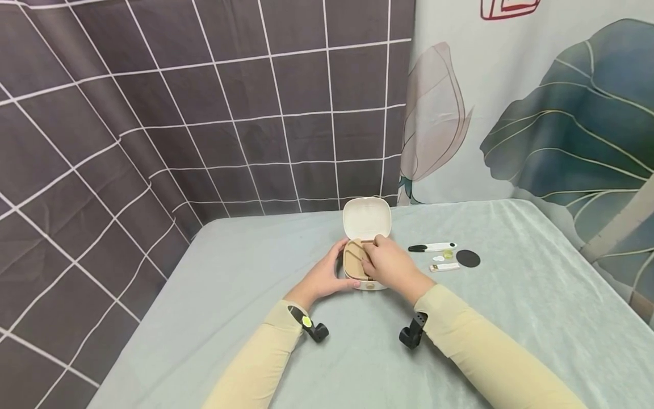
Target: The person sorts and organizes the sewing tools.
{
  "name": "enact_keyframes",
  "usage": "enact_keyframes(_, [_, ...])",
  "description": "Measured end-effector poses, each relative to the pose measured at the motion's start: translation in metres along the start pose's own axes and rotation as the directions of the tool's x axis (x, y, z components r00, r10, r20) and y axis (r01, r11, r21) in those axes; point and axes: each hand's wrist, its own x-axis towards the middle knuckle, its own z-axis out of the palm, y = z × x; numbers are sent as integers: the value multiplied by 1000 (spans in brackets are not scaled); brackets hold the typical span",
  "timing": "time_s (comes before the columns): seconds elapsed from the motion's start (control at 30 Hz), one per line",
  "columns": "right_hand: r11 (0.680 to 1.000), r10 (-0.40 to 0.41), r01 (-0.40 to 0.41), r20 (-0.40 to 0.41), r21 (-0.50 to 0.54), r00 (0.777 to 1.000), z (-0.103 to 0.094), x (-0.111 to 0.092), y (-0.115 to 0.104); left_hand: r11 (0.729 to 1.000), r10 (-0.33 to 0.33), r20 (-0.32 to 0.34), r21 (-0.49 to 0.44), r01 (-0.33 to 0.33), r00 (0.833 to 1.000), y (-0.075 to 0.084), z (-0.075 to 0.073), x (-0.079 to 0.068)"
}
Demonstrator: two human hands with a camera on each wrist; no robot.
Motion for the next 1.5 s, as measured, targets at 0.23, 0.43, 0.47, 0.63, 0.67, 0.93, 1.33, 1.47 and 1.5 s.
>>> enact_keyframes(0.23, [1000,1,-1,8,0,1000,-3,1,0,1000,12,-4,7,-12,1000,1,-2,1])
enact_keyframes(0.43, [1000,-19,19,9,-20,1000,2,-1,2,1000,21,3,17,-21,1000,2,-3,2])
enact_keyframes(0.47, [999,-31,31,-5,-20,1000,4,-1,2,1000,23,2,19,-23,1000,1,-3,2])
enact_keyframes(0.63, [997,-74,74,-88,-2,993,10,-4,4,999,37,-7,22,-37,999,0,-2,2])
enact_keyframes(0.67, [997,-77,77,-97,1,992,11,-5,4,999,42,-7,21,-42,999,-1,-2,2])
enact_keyframes(0.93, [994,-56,71,-187,77,981,8,-9,11,999,49,-5,15,-48,999,-4,0,1])
enact_keyframes(1.33, [967,207,-153,-279,204,938,-12,-35,84,998,64,-11,-11,-64,998,-4,2,1])
enact_keyframes(1.47, [953,263,-218,-215,211,941,-13,-42,98,998,58,-11,8,-57,998,-1,1,1])
enact_keyframes(1.5, [950,275,-233,-204,208,940,-14,-44,101,998,60,-8,7,-60,998,-1,1,1])
